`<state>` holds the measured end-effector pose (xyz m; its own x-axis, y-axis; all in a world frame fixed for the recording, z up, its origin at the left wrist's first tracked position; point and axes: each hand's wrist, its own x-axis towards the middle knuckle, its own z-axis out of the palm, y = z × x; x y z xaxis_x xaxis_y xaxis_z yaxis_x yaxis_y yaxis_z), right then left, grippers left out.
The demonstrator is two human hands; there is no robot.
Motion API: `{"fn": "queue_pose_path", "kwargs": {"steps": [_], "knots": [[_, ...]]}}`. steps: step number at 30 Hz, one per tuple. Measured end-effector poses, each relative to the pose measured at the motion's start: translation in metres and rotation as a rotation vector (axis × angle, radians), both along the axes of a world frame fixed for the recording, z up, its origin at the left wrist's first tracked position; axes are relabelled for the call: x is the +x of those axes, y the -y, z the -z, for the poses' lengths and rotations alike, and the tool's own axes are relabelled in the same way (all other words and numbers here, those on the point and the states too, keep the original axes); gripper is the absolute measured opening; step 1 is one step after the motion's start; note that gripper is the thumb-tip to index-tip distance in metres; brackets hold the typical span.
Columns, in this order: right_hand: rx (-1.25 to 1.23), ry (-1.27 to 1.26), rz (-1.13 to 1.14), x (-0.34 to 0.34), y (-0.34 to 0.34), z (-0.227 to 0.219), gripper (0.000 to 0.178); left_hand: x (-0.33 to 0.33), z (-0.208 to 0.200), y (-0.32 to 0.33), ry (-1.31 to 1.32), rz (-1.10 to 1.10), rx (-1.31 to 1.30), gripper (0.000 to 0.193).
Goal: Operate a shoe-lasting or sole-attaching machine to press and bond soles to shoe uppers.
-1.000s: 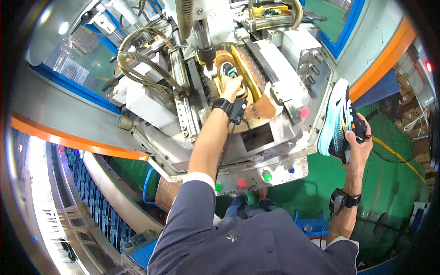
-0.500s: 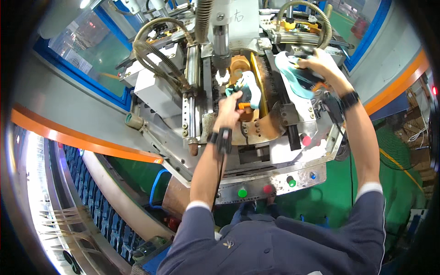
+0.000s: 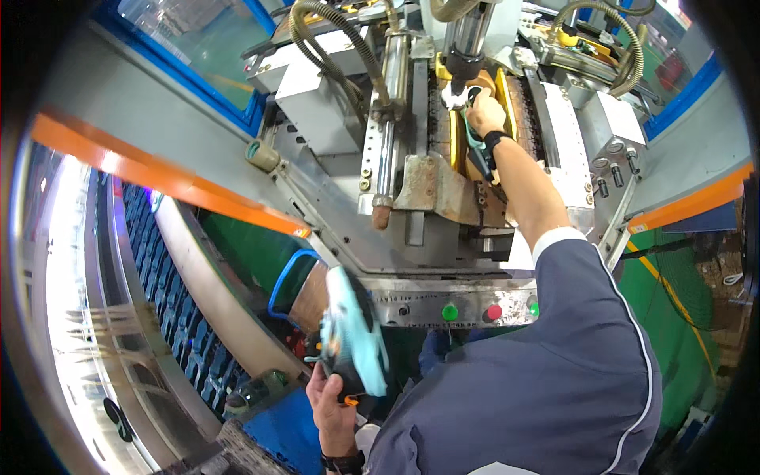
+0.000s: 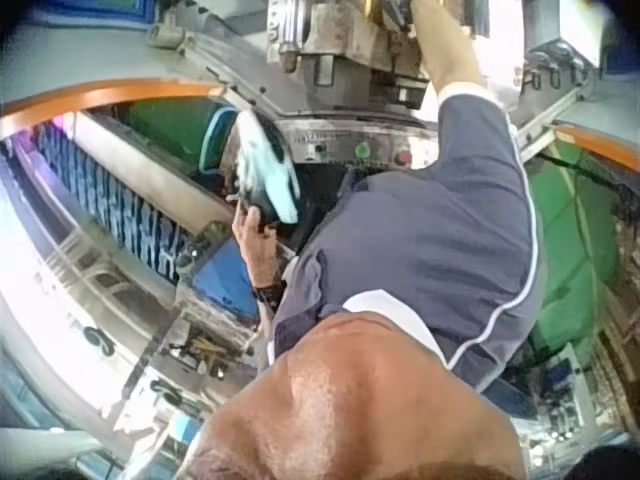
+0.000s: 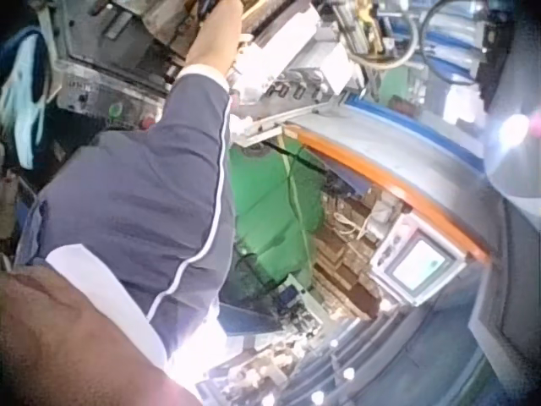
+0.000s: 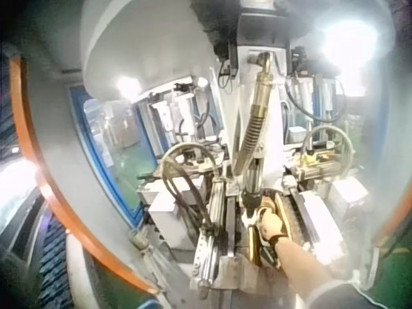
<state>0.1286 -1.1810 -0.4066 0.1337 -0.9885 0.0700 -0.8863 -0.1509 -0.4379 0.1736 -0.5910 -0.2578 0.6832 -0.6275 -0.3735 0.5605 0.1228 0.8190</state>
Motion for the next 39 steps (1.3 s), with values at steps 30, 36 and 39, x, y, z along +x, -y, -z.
{"fn": "queue_pose_path", "kwargs": {"steps": [30, 36, 39], "knots": [[-0.128, 0.44, -1.464, 0.041, -0.437, 0.002, 0.014, -0.286, 0.194, -0.34, -0.404, -1.467, 0.084, 0.032], [-0.177, 0.779, -2.057, 0.142, -0.671, -0.24, 0.013, -0.341, 0.284, -0.521, -0.347, -1.811, 0.325, 0.023], [-0.404, 0.848, -2.399, 0.143, -0.833, -0.345, 0.018, -0.405, 0.338, -0.613, -0.226, -1.946, 0.597, 0.029]]}}
